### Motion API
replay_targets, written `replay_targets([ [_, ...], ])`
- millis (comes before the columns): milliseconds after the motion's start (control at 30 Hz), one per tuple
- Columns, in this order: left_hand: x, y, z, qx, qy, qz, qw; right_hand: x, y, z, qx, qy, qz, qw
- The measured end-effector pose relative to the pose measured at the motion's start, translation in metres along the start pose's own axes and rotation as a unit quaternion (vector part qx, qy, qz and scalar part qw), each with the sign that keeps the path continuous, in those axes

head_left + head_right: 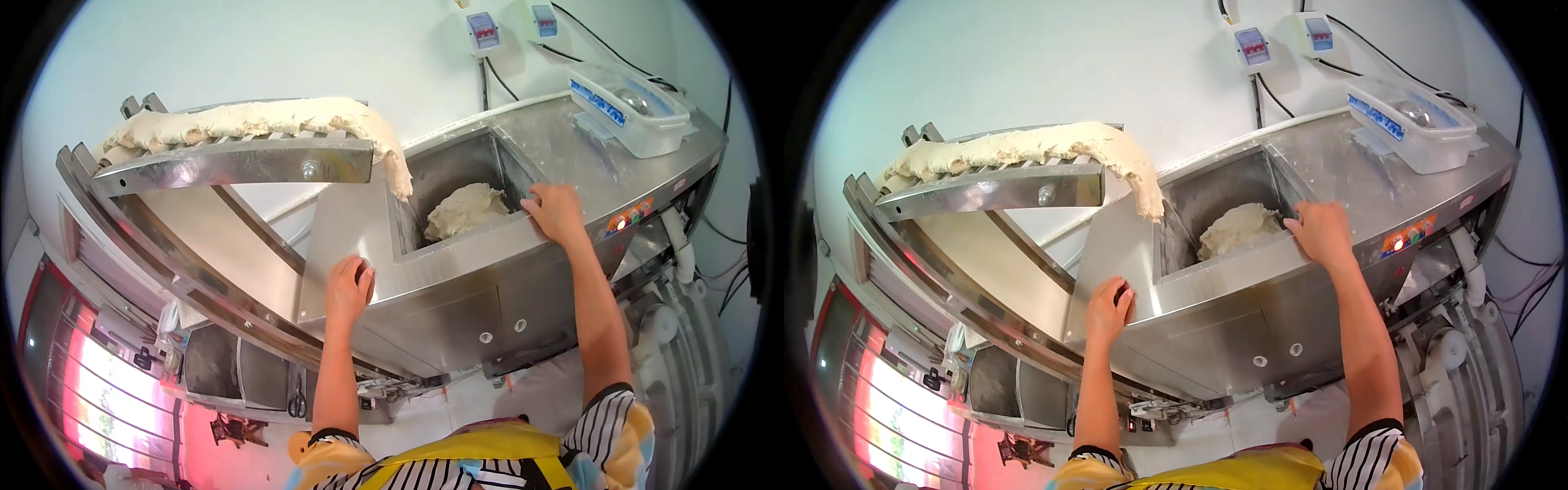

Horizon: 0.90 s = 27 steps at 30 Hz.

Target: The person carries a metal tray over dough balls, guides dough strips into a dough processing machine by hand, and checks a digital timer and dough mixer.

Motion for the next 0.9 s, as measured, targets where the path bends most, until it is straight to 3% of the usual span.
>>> replay_targets([
  [100,-0.004,0.007,-0.009,-0.035,-0.026,0.024,0.999,0.003,0.001,0.0,-0.004,-0.002,0.005,1.0],
  [267,-0.056,0.1,-0.066,0.064,0.12,0.253,0.958,0.008,0.006,-0.002,-0.016,-0.011,-0.023,1.0],
  [333,-0.058,0.134,-0.087,0.112,0.144,0.235,0.955,0.009,0.012,0.0,-0.029,0.027,-0.011,0.999],
  [367,-0.025,0.122,-0.101,0.019,0.057,0.435,0.898,0.012,0.015,-0.001,-0.007,0.007,-0.033,0.999],
  [400,-0.016,0.122,-0.115,0.036,0.085,0.464,0.881,0.012,0.016,-0.002,0.014,-0.013,-0.056,0.998],
  [433,-0.024,0.132,-0.121,0.033,0.14,0.362,0.921,0.008,0.012,-0.002,0.01,-0.001,-0.077,0.997],
  [467,-0.028,0.139,-0.124,0.057,0.223,0.351,0.908,0.005,0.01,-0.001,0.01,0.009,-0.093,0.996],
  [500,-0.017,0.138,-0.13,-0.001,0.145,0.35,0.926,0.004,0.007,-0.001,0.001,0.013,-0.088,0.996],
  [667,0.001,0.16,-0.152,-0.001,0.152,0.399,0.904,0.002,0.003,-0.002,-0.012,0.011,-0.061,0.998],
  [733,0.012,0.17,-0.153,-0.027,0.111,0.415,0.903,-0.001,0.001,-0.003,-0.011,0.012,-0.059,0.998],
  [800,0.016,0.184,-0.152,0.016,0.106,0.453,0.885,-0.001,0.001,-0.003,-0.009,0.014,-0.071,0.997],
  [900,0.034,0.172,-0.151,-0.015,0.08,0.414,0.907,0.005,0.005,-0.002,-0.008,0.02,-0.101,0.995],
])
Point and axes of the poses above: each hand's wrist, its own z-axis away from the middle knuckle, its own x-axis out of the palm, y = z × x, the point moved 8 cm from there along -z, towards the middle knuckle, and after that the axes turned 1 degree about -y, right-handed, at the moved point
